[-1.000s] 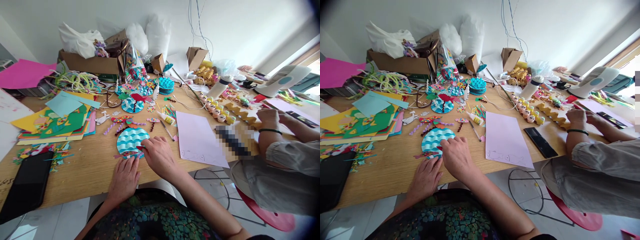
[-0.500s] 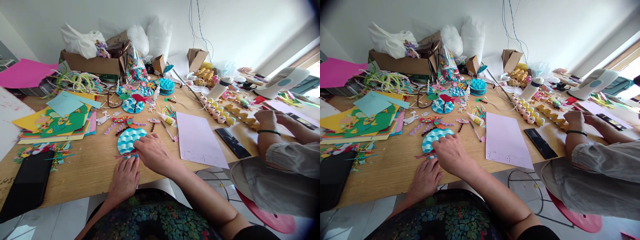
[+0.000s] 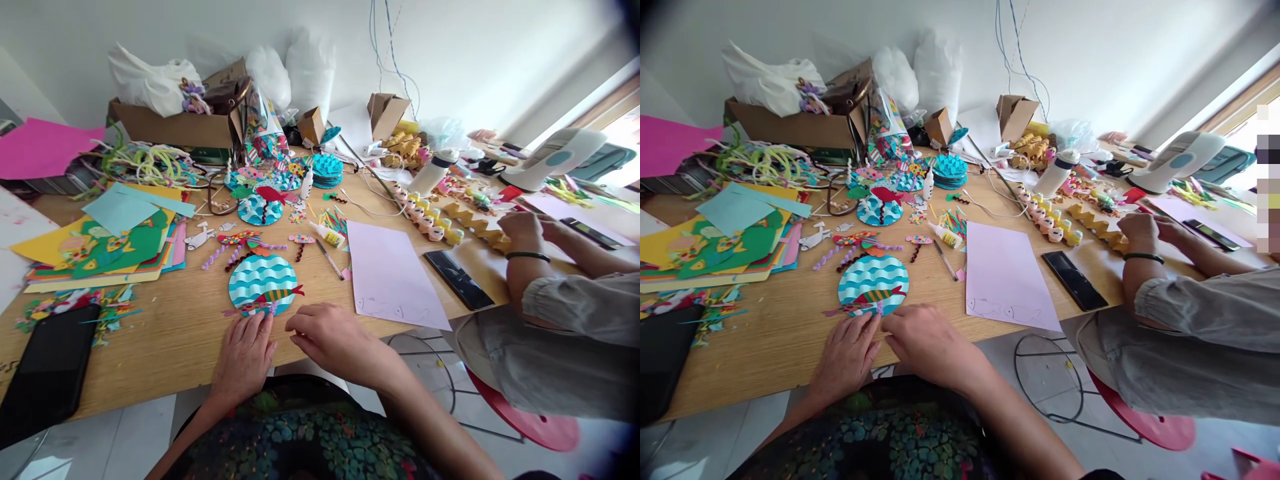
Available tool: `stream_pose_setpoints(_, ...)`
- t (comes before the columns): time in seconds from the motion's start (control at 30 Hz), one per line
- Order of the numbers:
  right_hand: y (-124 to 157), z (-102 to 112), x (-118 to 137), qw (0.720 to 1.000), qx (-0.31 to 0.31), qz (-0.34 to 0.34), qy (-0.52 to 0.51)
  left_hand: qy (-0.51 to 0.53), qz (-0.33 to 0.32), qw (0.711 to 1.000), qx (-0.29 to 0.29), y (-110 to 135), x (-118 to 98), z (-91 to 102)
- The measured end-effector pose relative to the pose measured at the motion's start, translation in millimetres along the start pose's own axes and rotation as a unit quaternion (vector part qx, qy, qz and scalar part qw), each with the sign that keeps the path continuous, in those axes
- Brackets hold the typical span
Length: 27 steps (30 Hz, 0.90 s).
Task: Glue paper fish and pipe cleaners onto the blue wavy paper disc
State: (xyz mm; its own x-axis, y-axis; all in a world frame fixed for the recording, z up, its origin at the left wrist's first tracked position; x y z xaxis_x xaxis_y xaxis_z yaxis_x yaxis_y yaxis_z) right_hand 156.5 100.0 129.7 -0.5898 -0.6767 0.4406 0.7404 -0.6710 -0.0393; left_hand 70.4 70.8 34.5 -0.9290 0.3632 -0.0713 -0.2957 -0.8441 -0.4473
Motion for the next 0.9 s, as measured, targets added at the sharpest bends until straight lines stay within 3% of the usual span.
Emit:
stream_pose_setpoints(0.1, -2.6, -32.6, -27.6, 0.998, -0.005, -0.055, -0.010, 0.003, 0.002, 1.000, -0.004, 1.1, 1.6, -1.0)
stream_pose_setpoints(0.17, -5.2, -42.7, -37.8, 0.995, -0.052, -0.075, -0.044, 0.005, 0.001, 1.000, -0.008, 1.7, 1.9, -0.9)
stream_pose_setpoints(0.3, -8.1, -45.6, -36.4, 0.977, -0.162, -0.072, -0.123, 0.006, 0.002, 1.000, -0.013, 2.7, 2.1, -0.9)
stream_pose_setpoints(0.43, -8.1, -47.6, -33.1, 0.950, -0.224, -0.085, -0.199, 0.000, -0.002, 1.000, -0.017, 2.8, 1.5, -1.0)
stream_pose_setpoints(0.63, -6.4, -56.2, -32.7, 0.937, -0.224, -0.102, -0.248, 0.007, -0.003, 1.000, -0.021, 2.7, 2.3, -0.9)
stream_pose_setpoints(0.9, -1.4, -61.0, -41.0, 0.950, -0.234, -0.099, -0.179, 0.021, 0.007, 1.000, -0.014, 4.1, 4.0, -2.1)
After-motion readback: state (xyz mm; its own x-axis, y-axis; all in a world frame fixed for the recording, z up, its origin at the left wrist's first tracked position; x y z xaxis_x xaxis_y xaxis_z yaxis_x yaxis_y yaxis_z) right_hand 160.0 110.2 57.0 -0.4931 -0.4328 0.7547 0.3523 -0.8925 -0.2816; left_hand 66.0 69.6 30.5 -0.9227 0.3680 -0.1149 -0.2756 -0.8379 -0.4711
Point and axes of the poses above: each hand's wrist, its own y-axis away from the middle knuckle, its own z-axis out of the back of the hand, x = y × z, the point moved 9 cm from there along -y, towards the middle knuckle, and after that the axes turned 3 degrees about -x, right-handed, at the moved point
